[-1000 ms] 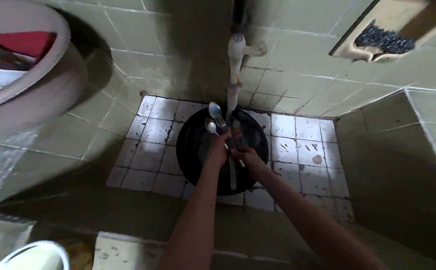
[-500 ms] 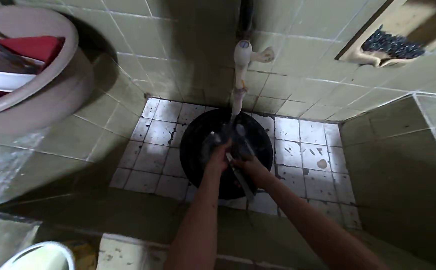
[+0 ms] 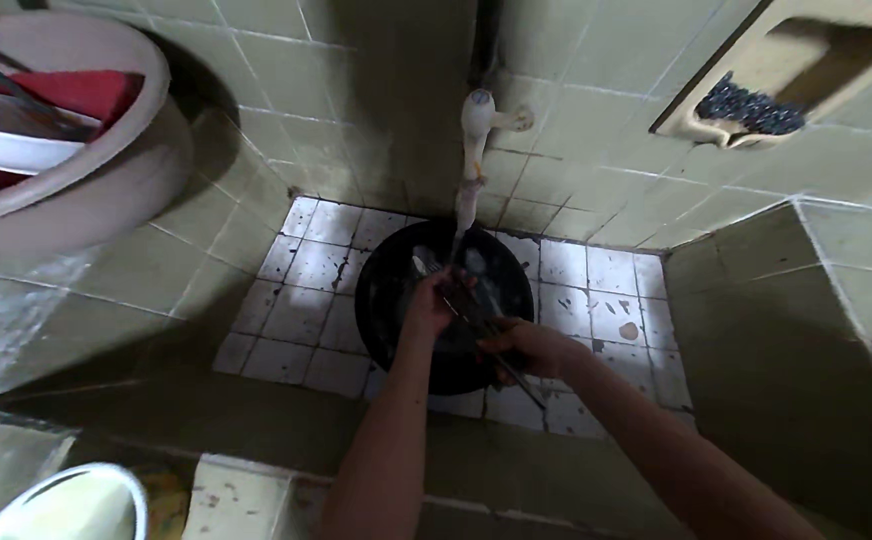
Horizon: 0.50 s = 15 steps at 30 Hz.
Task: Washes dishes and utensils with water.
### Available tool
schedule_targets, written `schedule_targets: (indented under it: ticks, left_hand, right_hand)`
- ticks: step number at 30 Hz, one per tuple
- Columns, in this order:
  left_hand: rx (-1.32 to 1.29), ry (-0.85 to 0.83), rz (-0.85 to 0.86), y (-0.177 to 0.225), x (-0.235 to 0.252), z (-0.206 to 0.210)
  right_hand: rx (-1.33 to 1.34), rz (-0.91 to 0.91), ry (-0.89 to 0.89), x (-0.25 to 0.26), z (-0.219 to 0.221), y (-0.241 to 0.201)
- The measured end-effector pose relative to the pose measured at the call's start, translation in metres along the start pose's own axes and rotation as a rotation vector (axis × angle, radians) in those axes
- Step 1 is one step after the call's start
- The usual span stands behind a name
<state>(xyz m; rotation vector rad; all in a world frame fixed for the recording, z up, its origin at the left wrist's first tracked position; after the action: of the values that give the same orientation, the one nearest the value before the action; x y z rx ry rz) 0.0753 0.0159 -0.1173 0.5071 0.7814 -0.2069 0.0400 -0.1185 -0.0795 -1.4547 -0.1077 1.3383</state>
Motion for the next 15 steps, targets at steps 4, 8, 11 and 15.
schedule_targets:
  ticks: [4, 8, 11, 15]
  left_hand:
    - [-0.017, 0.126, -0.025, -0.007, 0.001, -0.013]
    - [0.024, 0.104, 0.094, 0.004, 0.006, -0.019]
    - [0.199, 0.19, 0.231, 0.016, 0.006, -0.028]
    - [0.558, 0.36, 0.175, 0.007, -0.01, -0.027]
  right_hand:
    - [-0.046, 0.025, -0.056, -0.014, 0.0, 0.015]
    - [-0.124, 0.047, -0.042, -0.04, -0.013, 0.033]
    - [-0.124, 0.019, -0.081, -0.066, -0.029, 0.038]
    - [0.026, -0.099, 0.025, -0.076, -0.042, 0.021]
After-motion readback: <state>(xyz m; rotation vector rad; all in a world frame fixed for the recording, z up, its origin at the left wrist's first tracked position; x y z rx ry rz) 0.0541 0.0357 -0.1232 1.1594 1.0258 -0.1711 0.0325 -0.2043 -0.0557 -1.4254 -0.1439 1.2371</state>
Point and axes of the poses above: each hand's wrist, its own x-axis towards the middle knuckle, its own z-axis out of the palm, y = z × x, the point moved 10 cm from there along x, towards the middle knuckle, and after that the axes turned 8 degrees about -z, right-handed, at the moved point
